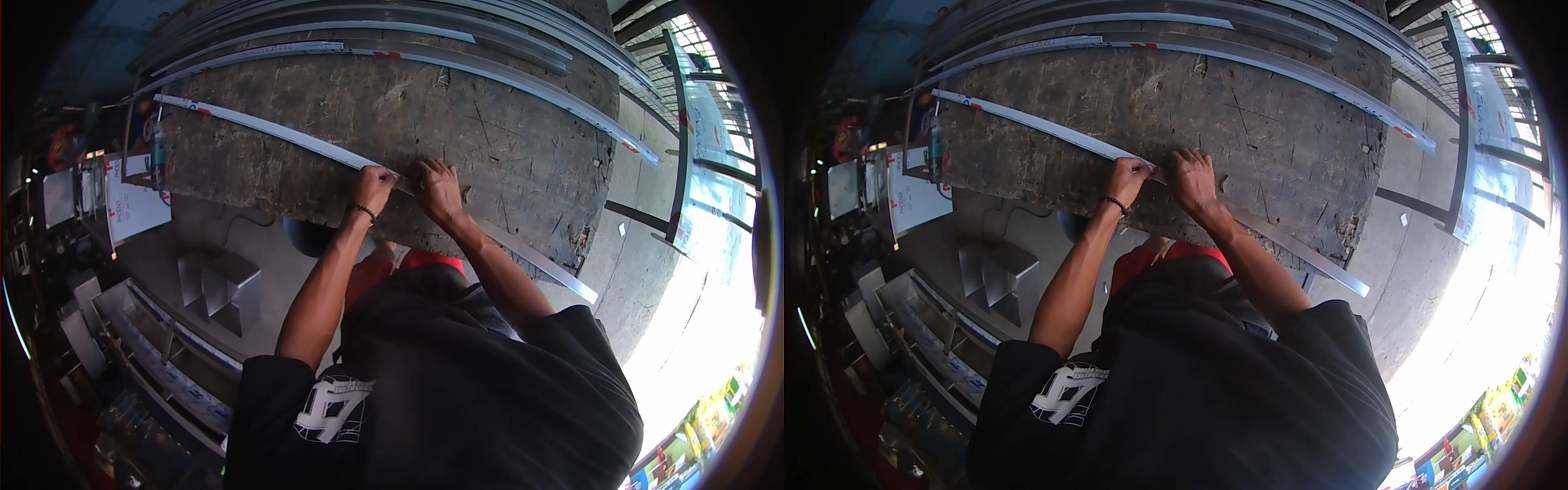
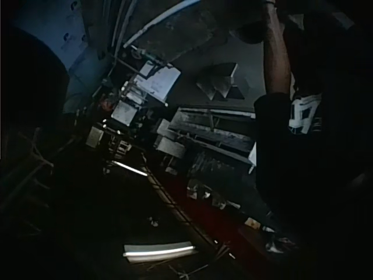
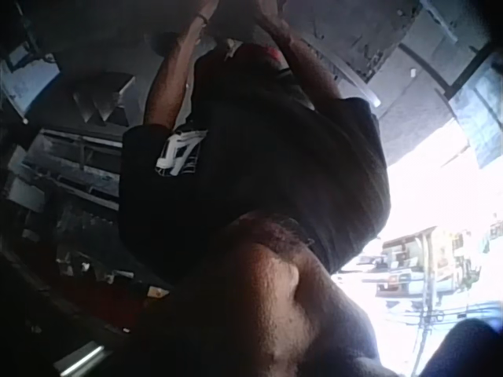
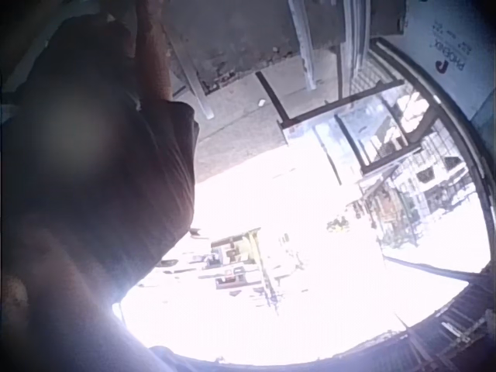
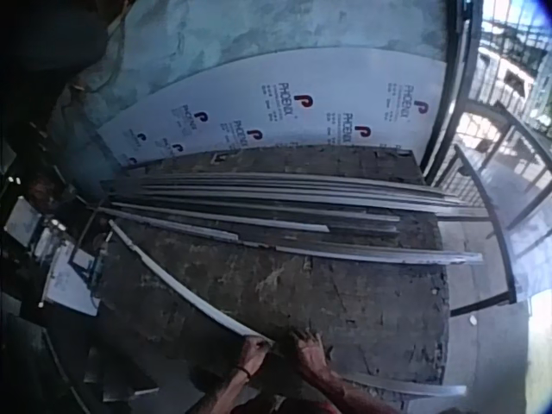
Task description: Marking a long metal strip with a pencil and then peeling off its protective plastic film.
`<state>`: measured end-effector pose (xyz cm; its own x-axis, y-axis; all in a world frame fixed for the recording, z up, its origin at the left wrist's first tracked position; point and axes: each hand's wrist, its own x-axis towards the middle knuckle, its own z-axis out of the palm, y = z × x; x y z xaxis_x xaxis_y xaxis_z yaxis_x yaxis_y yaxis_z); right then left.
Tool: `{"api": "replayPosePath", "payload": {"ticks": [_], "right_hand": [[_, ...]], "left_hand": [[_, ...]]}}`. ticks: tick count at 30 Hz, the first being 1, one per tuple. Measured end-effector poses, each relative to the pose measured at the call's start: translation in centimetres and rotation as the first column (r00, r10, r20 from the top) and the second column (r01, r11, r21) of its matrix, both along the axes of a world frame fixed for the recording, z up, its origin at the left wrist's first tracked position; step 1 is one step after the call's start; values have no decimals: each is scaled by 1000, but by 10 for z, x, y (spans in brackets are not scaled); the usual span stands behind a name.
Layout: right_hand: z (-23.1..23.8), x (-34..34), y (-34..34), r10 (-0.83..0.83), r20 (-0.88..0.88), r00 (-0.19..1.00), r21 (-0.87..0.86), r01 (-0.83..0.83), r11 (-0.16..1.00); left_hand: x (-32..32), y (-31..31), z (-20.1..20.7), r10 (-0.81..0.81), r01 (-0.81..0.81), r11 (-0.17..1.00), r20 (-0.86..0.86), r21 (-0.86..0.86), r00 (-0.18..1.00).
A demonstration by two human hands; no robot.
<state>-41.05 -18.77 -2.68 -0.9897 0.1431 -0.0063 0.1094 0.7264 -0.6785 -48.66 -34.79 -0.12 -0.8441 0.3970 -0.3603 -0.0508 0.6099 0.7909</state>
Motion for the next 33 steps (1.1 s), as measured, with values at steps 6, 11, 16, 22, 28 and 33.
{"api": "replayPosePath", "payload": {"ticks": [6,11,16,22,28,33], "right_hand": [[8,-2,0,4,-18,1000,-20,-4,1000],[8,1,8,22,-71,997,-51,-25,998],[12,-8,5,88,-74,993,-21,-90,996],[16,-13,0,118,-54,992,8,-118,993],[19,-17,-6,146,-111,983,149,-129,980],[26,-20,-9,238,-147,960,286,-189,939]], "left_hand": [[13,0,-10,26,-18,989,-53,148,998],[18,-15,7,146,-135,977,-55,162,988],[34,-51,23,231,-227,973,-93,50,969],[73,-66,48,355,-351,933,-47,83,934],[99,-107,41,437,-434,899,-106,54,893],[117,-130,43,499,-493,867,-126,74,857]]}}
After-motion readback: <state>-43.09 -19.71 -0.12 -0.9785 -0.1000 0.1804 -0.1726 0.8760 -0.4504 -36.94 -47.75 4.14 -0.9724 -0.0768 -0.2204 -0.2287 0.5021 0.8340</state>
